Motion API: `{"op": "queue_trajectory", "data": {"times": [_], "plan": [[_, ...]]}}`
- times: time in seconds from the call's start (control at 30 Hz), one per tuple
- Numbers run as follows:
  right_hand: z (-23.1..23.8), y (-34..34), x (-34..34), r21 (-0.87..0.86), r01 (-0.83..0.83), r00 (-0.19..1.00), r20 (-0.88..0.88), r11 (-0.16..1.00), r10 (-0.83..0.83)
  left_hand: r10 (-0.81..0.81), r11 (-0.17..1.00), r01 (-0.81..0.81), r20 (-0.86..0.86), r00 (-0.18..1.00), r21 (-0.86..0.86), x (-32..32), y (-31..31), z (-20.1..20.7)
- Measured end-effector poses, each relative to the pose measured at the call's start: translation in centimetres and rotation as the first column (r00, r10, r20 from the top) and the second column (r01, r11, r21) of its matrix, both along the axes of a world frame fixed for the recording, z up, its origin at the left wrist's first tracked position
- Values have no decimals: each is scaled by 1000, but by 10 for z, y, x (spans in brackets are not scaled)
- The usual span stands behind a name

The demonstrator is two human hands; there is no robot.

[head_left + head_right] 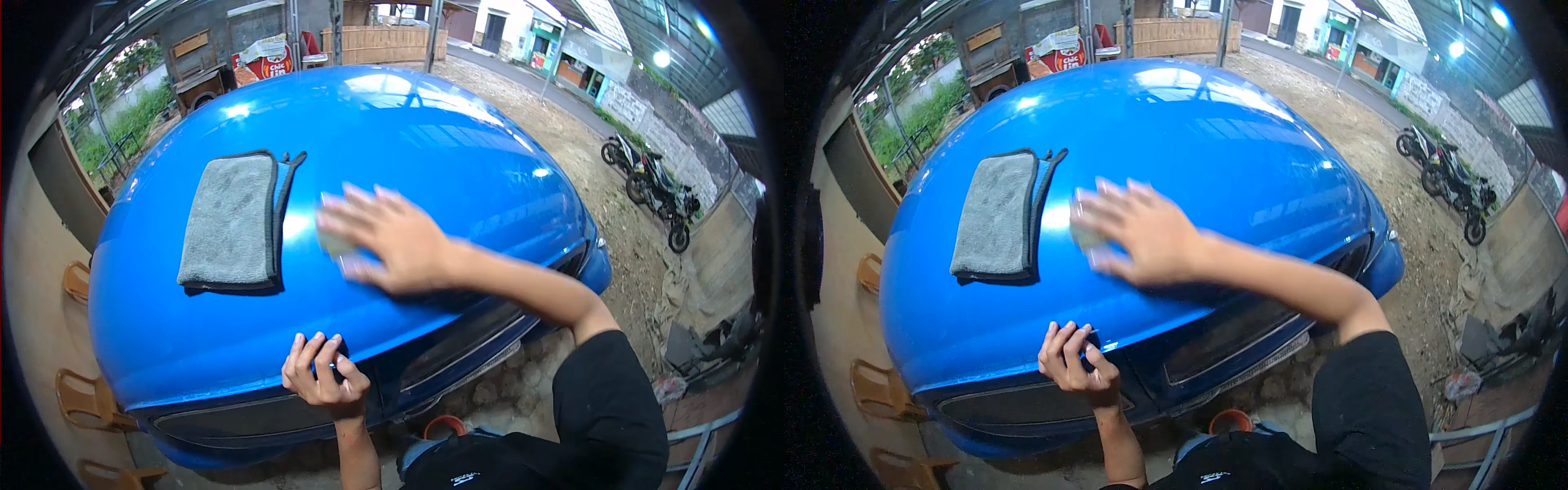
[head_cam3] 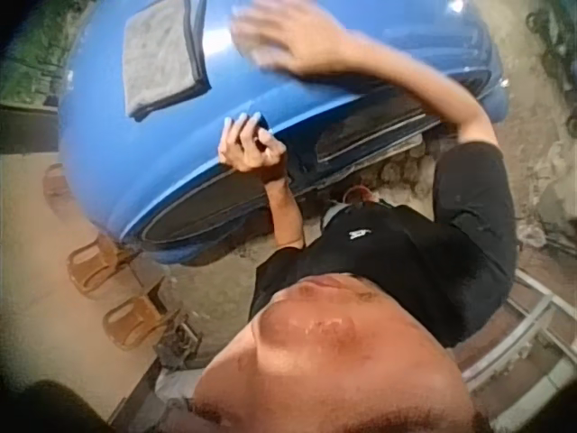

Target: The person sands the roof, window frames, and exterior body panels of a car with sandpaper, dipping the sandpaper into a bucket of water by hand.

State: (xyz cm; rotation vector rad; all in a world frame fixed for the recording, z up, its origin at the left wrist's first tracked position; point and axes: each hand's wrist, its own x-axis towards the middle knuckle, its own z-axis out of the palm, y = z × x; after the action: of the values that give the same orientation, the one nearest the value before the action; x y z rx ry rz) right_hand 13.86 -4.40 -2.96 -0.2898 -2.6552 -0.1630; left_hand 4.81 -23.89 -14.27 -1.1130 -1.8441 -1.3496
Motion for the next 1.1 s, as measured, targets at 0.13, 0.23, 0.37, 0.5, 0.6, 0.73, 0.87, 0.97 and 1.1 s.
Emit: {"op": "queue_trajectory", "data": {"times": [0.13, 0.23, 0.37, 0.5, 0.6, 0.73, 0.87, 0.97, 1.1], "plan": [[-1, -9, 28, 8, 76, 997, 33, 997, -76, -18, 999, 18, -1, 1000, -29, 8, 1, 6], [27, 97, -15, -101, 311, 951, 32, 945, -309, -6, 999, 6, -1, 1000, -33, 6, -1, 1], [49, 167, -65, -197, 415, 910, 84, 888, -407, -1, 1000, 1, 2, 1000, 8, 8, 9, 0], [13, 53, -41, 23, 60, 998, 10, 998, -60, 24, 999, -24, 4, 1000, -22, 4, 1, -1], [3, -11, 18, 17, 13, 999, 44, 1000, -14, 8, 999, -8, 4, 1000, -37, 6, -3, 6], [20, 74, 23, -63, 299, 954, 23, 952, -299, -3, 999, 3, 1, 1000, -32, 7, -1, 5], [49, 179, -34, -235, 501, 862, 55, 833, -504, 26, 1000, -26, -9, 1000, 4, 9, 7, 4], [57, 124, -67, -209, 309, 948, 139, 928, -285, 37, 999, -37, -20, 999, 9, 5, 7, 1], [-7, -10, -28, 15, -52, 996, -76, 999, 53, 20, 999, -20, -3, 1000, -28, 2, 0, 2]]}}
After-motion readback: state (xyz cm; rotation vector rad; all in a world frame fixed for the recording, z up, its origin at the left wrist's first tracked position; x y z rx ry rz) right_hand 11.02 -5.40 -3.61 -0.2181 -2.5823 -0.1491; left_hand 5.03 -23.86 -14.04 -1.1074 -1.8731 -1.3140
